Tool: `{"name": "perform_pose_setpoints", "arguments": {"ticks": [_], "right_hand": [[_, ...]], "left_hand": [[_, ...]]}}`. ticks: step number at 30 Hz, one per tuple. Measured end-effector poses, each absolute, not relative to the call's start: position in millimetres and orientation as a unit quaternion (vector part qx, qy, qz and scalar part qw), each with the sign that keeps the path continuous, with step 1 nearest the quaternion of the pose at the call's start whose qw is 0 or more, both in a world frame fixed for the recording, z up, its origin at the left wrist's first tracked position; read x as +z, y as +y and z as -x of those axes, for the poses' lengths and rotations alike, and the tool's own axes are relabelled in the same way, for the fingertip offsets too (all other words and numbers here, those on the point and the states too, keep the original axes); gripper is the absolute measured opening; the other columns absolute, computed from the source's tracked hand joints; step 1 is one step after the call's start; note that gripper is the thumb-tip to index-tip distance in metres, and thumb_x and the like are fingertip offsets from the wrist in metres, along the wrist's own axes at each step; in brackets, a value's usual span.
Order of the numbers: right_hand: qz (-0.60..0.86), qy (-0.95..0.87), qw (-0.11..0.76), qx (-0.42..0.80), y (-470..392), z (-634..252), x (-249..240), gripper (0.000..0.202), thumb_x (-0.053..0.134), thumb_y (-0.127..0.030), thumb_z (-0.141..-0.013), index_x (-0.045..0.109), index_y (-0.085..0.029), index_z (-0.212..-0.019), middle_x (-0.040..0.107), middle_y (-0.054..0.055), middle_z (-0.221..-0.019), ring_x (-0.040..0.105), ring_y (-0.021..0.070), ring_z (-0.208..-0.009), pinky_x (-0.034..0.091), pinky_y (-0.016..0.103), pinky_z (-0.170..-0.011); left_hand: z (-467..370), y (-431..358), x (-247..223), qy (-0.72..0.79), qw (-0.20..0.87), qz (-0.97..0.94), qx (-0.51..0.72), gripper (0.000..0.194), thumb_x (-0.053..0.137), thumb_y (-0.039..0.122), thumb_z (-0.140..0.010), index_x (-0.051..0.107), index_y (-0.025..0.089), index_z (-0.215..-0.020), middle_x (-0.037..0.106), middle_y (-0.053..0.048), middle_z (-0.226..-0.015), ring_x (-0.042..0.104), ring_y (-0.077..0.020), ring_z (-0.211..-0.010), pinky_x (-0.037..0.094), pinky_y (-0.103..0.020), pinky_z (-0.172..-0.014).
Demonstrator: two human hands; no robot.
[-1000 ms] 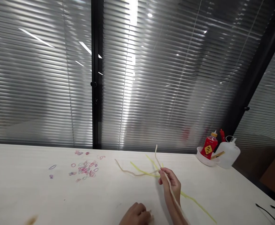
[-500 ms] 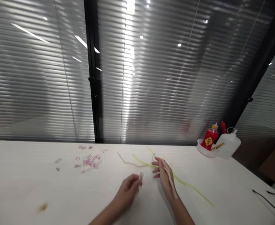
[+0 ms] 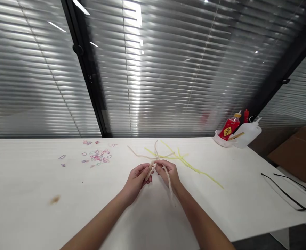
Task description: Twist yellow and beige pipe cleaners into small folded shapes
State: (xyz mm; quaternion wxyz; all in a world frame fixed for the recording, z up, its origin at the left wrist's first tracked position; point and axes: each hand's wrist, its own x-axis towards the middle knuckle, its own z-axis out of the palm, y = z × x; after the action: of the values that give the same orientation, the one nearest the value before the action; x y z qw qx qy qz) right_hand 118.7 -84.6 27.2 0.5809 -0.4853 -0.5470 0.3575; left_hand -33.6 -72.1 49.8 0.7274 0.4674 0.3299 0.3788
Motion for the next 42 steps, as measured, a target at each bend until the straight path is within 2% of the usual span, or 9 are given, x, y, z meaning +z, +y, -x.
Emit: {"name": "perform_pose_setpoints", "arguments": {"ticks": [4,11,17,21,25,30,36,42], "right_hand": [[0.467,-0.546,0.588,0.371,-89.3,-118.4,35.2,0.025,0.058,-0.035,-0.078,0.066,-0.015,-0.090,0.064,0.006,-0.077,0.056,0.0134,-0.064,0.048,0.026,-0.061],[0.449,-0.585,0.572,0.359,-93.1,-117.5,41.3,0.015,0.060,-0.030,-0.076,0.064,-0.015,-0.080,0.061,0.003,-0.070,0.054,0.0123,-0.062,0.044,0.025,-0.061],[0.456,-0.644,0.565,0.241,-91.2,-118.1,39.3,0.010,0.057,-0.025,-0.077,0.059,-0.015,-0.075,0.049,0.000,-0.064,0.043,0.0094,-0.056,0.038,0.022,-0.056],[0.449,-0.663,0.554,0.229,-89.3,-118.1,32.4,0.008,0.057,-0.024,-0.078,0.058,-0.015,-0.076,0.042,-0.001,-0.064,0.040,0.0086,-0.054,0.035,0.022,-0.054],[0.448,-0.665,0.544,0.248,-88.0,-118.1,29.3,0.008,0.056,-0.024,-0.078,0.058,-0.016,-0.079,0.039,-0.002,-0.064,0.040,0.0090,-0.056,0.034,0.021,-0.053],[0.450,-0.655,0.541,0.274,-88.2,-117.7,27.9,0.009,0.055,-0.021,-0.077,0.057,-0.015,-0.084,0.037,-0.002,-0.065,0.037,0.0073,-0.053,0.033,0.021,-0.051],[0.458,-0.590,0.560,0.357,-87.5,-113.8,23.7,0.009,0.056,-0.023,-0.075,0.051,-0.015,-0.075,0.032,-0.004,-0.059,0.031,0.0066,-0.049,0.026,0.020,-0.047],[0.398,-0.523,0.562,0.502,-87.0,-114.4,29.8,0.016,0.058,-0.028,-0.077,0.048,-0.015,-0.074,0.047,-0.003,-0.053,0.040,0.0081,-0.048,0.029,0.021,-0.048]], "left_hand": [[33.8,-71.0,49.1,0.353,0.700,-0.482,0.392,0.035,0.061,0.042,-0.076,0.060,0.013,-0.096,0.052,-0.003,-0.072,0.046,-0.0095,-0.063,0.037,-0.022,-0.061],[34.3,-72.0,48.9,0.346,0.689,-0.518,0.371,0.033,0.060,0.040,-0.078,0.062,0.013,-0.096,0.050,-0.002,-0.065,0.044,-0.0101,-0.060,0.036,-0.023,-0.059],[35.3,-70.7,43.3,0.331,0.678,-0.565,0.333,0.031,0.054,0.042,-0.082,0.060,0.012,-0.082,0.044,0.000,-0.056,0.042,-0.0090,-0.056,0.032,-0.021,-0.055],[36.3,-68.8,39.4,0.323,0.672,-0.590,0.308,0.034,0.050,0.044,-0.084,0.057,0.011,-0.078,0.044,0.000,-0.054,0.044,-0.0093,-0.053,0.031,-0.022,-0.053],[36.7,-70.6,43.3,0.315,0.658,-0.618,0.294,0.036,0.049,0.046,-0.084,0.056,0.011,-0.077,0.044,0.000,-0.055,0.042,-0.0088,-0.051,0.034,-0.022,-0.053],[34.9,-71.3,40.1,0.292,0.642,-0.642,0.302,0.036,0.053,0.045,-0.081,0.057,0.009,-0.079,0.051,-0.004,-0.071,0.044,-0.0080,-0.054,0.034,-0.022,-0.052],[34.5,-70.6,34.8,0.278,0.702,-0.577,0.311,0.035,0.054,0.042,-0.081,0.060,0.008,-0.081,0.057,-0.007,-0.079,0.049,-0.0097,-0.059,0.037,-0.024,-0.059],[35.7,-72.4,41.1,0.276,0.807,-0.424,0.304,0.021,0.063,0.028,-0.075,0.061,0.007,-0.075,0.058,-0.006,-0.073,0.049,-0.0079,-0.057,0.038,-0.021,-0.059]]}}
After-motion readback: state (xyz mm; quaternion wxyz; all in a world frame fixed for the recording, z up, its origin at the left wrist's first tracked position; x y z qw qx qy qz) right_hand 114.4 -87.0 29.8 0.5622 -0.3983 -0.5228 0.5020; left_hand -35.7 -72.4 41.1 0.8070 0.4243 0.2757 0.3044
